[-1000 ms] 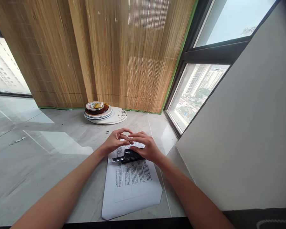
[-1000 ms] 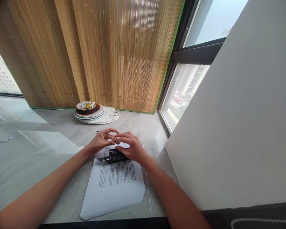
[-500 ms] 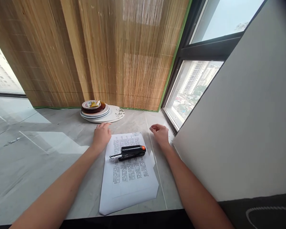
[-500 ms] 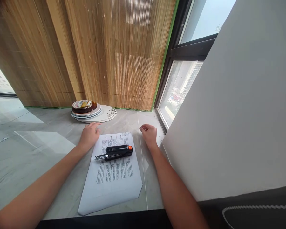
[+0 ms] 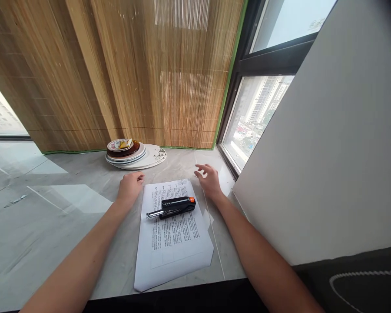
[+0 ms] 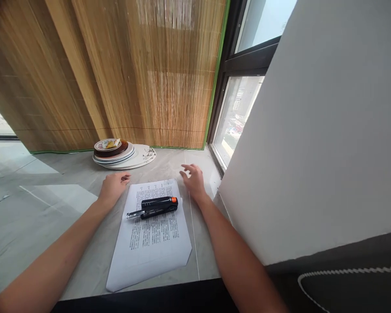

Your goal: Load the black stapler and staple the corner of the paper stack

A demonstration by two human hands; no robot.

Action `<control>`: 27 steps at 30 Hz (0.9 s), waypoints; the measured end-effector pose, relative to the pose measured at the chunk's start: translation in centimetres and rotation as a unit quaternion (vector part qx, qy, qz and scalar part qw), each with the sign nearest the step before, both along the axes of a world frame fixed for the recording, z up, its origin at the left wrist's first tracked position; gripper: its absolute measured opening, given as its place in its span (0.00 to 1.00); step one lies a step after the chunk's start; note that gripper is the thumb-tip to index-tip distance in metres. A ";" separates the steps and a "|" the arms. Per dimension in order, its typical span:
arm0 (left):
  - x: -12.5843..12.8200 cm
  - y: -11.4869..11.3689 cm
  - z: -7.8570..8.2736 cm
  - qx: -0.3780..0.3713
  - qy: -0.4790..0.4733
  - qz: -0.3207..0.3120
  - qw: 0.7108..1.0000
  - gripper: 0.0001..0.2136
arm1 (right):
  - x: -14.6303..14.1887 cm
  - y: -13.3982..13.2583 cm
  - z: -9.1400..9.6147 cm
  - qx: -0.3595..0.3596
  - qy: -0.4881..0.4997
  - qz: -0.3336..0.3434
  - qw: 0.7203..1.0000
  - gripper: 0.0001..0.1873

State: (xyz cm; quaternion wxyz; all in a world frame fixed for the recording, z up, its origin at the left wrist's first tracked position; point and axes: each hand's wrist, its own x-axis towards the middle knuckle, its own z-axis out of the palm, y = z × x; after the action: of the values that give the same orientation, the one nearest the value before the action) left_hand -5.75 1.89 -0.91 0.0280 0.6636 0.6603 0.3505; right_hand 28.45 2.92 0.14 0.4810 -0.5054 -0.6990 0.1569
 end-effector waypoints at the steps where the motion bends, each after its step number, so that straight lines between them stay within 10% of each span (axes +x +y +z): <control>1: 0.0 0.0 0.1 -0.001 -0.006 -0.003 1.000 0.11 | -0.6 -0.9 0.7 0.021 0.013 0.061 0.998 0.14; 4: 0.4 -0.1 0.6 0.007 -0.028 -0.028 0.999 0.09 | -2.3 -3.7 2.4 0.032 -0.047 0.285 0.957 0.14; 7: 1.5 -0.3 1.0 0.017 -0.116 -0.068 0.991 0.08 | -3.3 -5.7 2.8 0.011 -0.161 0.365 0.917 0.26; 17: 4.8 -1.2 1.4 -0.089 -0.506 -0.132 0.848 0.27 | -3.4 -4.8 1.5 0.064 -0.144 0.177 0.971 0.14; 27: 5.2 -1.7 1.9 -0.089 -0.424 -0.246 0.867 0.25 | -3.8 -3.2 -0.3 0.040 -0.140 0.123 0.982 0.16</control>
State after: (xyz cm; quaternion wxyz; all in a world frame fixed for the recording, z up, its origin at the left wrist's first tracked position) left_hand -0.59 0.17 0.97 0.4499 0.5865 0.4286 0.5195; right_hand 24.69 -0.32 -0.12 0.3750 -0.4131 -0.8219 0.1145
